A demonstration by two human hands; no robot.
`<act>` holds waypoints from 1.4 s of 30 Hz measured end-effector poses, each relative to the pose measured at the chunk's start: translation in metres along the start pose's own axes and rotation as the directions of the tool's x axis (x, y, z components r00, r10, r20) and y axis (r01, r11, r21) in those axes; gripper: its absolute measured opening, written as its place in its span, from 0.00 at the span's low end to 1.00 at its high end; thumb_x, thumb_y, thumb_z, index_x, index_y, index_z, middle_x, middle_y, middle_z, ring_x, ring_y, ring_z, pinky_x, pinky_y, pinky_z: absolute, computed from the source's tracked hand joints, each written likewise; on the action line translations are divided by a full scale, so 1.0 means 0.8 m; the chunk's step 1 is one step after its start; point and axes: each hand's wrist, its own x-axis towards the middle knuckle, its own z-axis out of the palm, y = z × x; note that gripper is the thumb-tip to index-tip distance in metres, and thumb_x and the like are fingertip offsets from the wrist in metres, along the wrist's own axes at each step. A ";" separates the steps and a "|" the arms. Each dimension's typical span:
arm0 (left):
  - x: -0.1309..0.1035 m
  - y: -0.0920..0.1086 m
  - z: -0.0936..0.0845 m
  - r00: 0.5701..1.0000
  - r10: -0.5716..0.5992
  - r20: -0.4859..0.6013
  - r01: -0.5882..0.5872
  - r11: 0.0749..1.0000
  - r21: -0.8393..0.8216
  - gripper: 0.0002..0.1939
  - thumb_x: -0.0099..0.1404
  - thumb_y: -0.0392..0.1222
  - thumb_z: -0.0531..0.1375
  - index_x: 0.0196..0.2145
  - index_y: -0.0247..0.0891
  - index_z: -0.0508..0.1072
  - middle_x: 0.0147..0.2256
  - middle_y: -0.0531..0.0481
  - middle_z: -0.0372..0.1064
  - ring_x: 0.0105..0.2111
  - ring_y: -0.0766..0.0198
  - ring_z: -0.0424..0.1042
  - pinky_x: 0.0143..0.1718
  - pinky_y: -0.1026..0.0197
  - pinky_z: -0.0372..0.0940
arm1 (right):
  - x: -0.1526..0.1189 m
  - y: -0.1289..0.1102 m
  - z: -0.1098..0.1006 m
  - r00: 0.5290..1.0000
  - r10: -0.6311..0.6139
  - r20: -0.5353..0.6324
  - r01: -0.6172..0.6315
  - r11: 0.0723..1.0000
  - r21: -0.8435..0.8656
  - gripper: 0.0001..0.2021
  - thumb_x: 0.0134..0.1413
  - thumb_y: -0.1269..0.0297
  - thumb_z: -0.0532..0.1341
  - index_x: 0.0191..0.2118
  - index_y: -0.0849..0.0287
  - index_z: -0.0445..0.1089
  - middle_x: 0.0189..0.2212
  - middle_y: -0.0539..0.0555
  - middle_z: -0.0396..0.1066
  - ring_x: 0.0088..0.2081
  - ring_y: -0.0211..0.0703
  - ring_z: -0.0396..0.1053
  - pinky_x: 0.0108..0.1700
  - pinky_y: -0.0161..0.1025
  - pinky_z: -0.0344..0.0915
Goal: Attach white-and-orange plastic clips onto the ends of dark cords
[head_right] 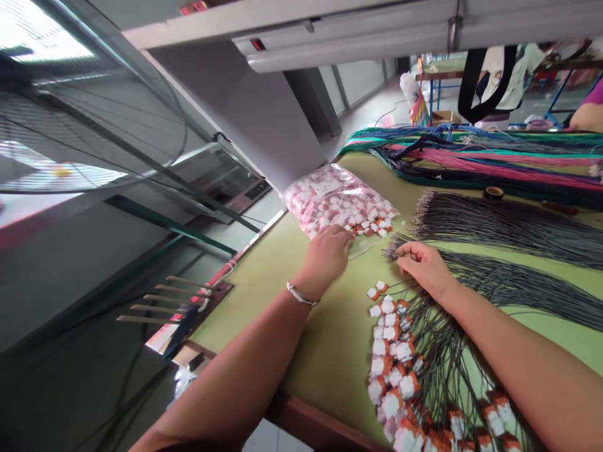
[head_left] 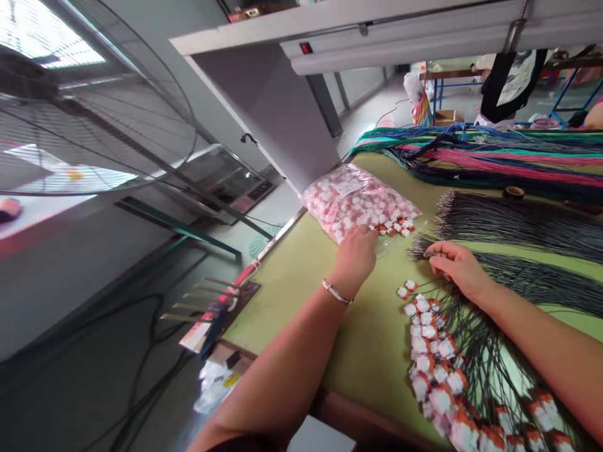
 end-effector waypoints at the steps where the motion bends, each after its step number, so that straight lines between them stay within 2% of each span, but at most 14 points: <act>1: 0.003 -0.003 0.002 1.000 -0.009 0.019 0.008 0.997 0.083 0.15 0.65 0.33 0.49 0.33 0.32 0.76 0.36 0.38 0.70 0.41 0.51 0.67 0.42 0.53 0.63 | 0.000 0.000 0.000 1.000 0.009 -0.002 -0.009 1.000 0.001 0.11 0.41 0.61 0.60 0.33 0.60 0.68 0.16 0.44 0.63 0.17 0.31 0.51 0.22 0.33 0.48; 4: 0.010 -0.005 0.004 0.999 -0.013 0.046 0.004 0.982 0.187 0.14 0.63 0.31 0.50 0.33 0.33 0.75 0.36 0.38 0.68 0.40 0.50 0.66 0.40 0.54 0.63 | 0.000 0.001 0.003 0.999 0.031 -0.009 -0.031 0.999 -0.008 0.11 0.40 0.61 0.59 0.32 0.60 0.67 0.16 0.45 0.66 0.16 0.30 0.51 0.21 0.32 0.48; 9: 0.015 -0.010 0.005 0.995 0.017 0.102 -0.037 0.980 0.196 0.14 0.62 0.30 0.50 0.32 0.32 0.75 0.36 0.37 0.67 0.40 0.51 0.66 0.40 0.54 0.62 | 0.000 -0.001 0.005 0.997 0.048 -0.058 -0.050 0.999 -0.023 0.10 0.38 0.60 0.59 0.30 0.59 0.66 0.15 0.45 0.65 0.16 0.30 0.51 0.21 0.33 0.47; 14: 0.014 -0.015 0.013 0.998 0.038 0.051 -0.047 0.980 0.193 0.13 0.64 0.32 0.50 0.34 0.33 0.75 0.36 0.36 0.67 0.40 0.49 0.65 0.40 0.51 0.63 | 0.002 0.002 0.004 0.993 0.000 -0.117 -0.004 0.999 -0.035 0.09 0.37 0.60 0.60 0.26 0.59 0.67 0.14 0.43 0.58 0.18 0.31 0.50 0.22 0.33 0.46; 20: 0.002 -0.007 0.008 0.980 0.135 -0.143 -0.141 0.990 -0.027 0.10 0.65 0.40 0.55 0.39 0.35 0.73 0.45 0.39 0.68 0.47 0.51 0.66 0.48 0.50 0.63 | 0.006 0.007 0.004 0.988 -0.005 -0.157 -0.003 0.999 -0.050 0.09 0.37 0.58 0.60 0.24 0.59 0.66 0.15 0.43 0.56 0.19 0.31 0.50 0.23 0.33 0.46; 24: -0.011 0.009 -0.002 0.981 0.013 -0.192 -0.080 0.935 -0.346 0.08 0.63 0.39 0.57 0.39 0.38 0.74 0.37 0.46 0.73 0.37 0.58 0.71 0.41 0.56 0.67 | 0.006 0.006 0.004 0.986 -0.017 -0.164 0.006 0.998 -0.069 0.08 0.37 0.59 0.60 0.24 0.59 0.65 0.16 0.44 0.57 0.20 0.32 0.50 0.23 0.33 0.47; 26: -0.017 0.019 -0.003 0.991 -0.028 -0.130 -0.050 0.829 -0.558 0.08 0.60 0.40 0.59 0.37 0.37 0.75 0.34 0.47 0.73 0.32 0.62 0.72 0.35 0.60 0.68 | 0.006 0.004 0.003 0.985 -0.040 -0.165 0.027 0.996 -0.081 0.08 0.36 0.60 0.60 0.23 0.59 0.65 0.17 0.44 0.57 0.21 0.32 0.51 0.24 0.33 0.48; 28: -0.022 0.031 0.001 0.998 -0.028 0.052 0.057 0.672 -0.738 0.09 0.58 0.41 0.61 0.36 0.35 0.77 0.32 0.47 0.72 0.25 0.66 0.71 0.26 0.63 0.67 | 0.005 0.002 0.003 0.986 -0.054 -0.159 0.040 0.995 -0.091 0.07 0.36 0.60 0.59 0.23 0.58 0.64 0.17 0.45 0.57 0.21 0.32 0.51 0.24 0.33 0.48; 30: -0.026 0.043 0.008 0.966 0.013 0.258 0.210 0.539 -0.816 0.11 0.56 0.41 0.62 0.35 0.34 0.77 0.32 0.47 0.72 0.20 0.70 0.68 0.21 0.65 0.65 | 0.003 0.001 0.003 0.987 -0.068 -0.143 0.052 0.993 -0.107 0.07 0.37 0.61 0.59 0.23 0.58 0.65 0.17 0.45 0.57 0.21 0.33 0.52 0.24 0.34 0.49; 31: -0.027 0.048 0.013 0.949 0.031 0.313 0.258 0.494 -0.830 0.10 0.55 0.41 0.62 0.35 0.34 0.78 0.31 0.48 0.72 0.19 0.70 0.68 0.21 0.66 0.64 | 0.003 0.001 0.003 0.989 -0.076 -0.128 0.061 0.991 -0.119 0.07 0.37 0.61 0.58 0.23 0.58 0.64 0.17 0.45 0.57 0.21 0.33 0.52 0.24 0.34 0.49; 32: -0.027 0.053 0.017 0.943 0.039 0.331 0.276 0.465 -0.841 0.09 0.55 0.41 0.63 0.33 0.34 0.78 0.30 0.49 0.71 0.19 0.71 0.68 0.21 0.66 0.64 | 0.002 0.001 0.004 0.990 -0.086 -0.110 0.071 0.988 -0.134 0.06 0.38 0.61 0.58 0.23 0.58 0.64 0.17 0.45 0.57 0.21 0.33 0.52 0.24 0.34 0.50; 36: -0.025 0.065 0.029 0.960 -0.015 0.279 0.262 0.398 -0.879 0.08 0.53 0.42 0.64 0.25 0.33 0.74 0.24 0.53 0.67 0.19 0.71 0.66 0.21 0.67 0.62 | 0.002 0.006 0.006 0.988 -0.131 -0.082 0.110 0.969 -0.221 0.06 0.39 0.62 0.59 0.22 0.57 0.62 0.17 0.45 0.57 0.21 0.33 0.52 0.23 0.34 0.50; 39: -0.024 0.064 0.033 0.947 -0.058 0.316 0.314 0.376 -0.872 0.08 0.53 0.41 0.65 0.25 0.33 0.74 0.22 0.54 0.67 0.18 0.71 0.64 0.19 0.68 0.59 | 0.002 0.009 0.006 0.990 -0.127 -0.060 0.102 0.946 -0.307 0.05 0.39 0.63 0.60 0.22 0.57 0.63 0.17 0.45 0.58 0.20 0.33 0.52 0.23 0.34 0.50; 42: -0.023 0.060 0.034 0.943 -0.052 0.329 0.324 0.381 -0.866 0.08 0.52 0.42 0.65 0.26 0.33 0.75 0.25 0.52 0.69 0.19 0.71 0.66 0.21 0.67 0.61 | 0.002 0.008 0.005 0.993 -0.111 -0.027 0.095 0.933 -0.348 0.05 0.38 0.63 0.60 0.22 0.58 0.63 0.16 0.45 0.58 0.20 0.33 0.52 0.23 0.34 0.51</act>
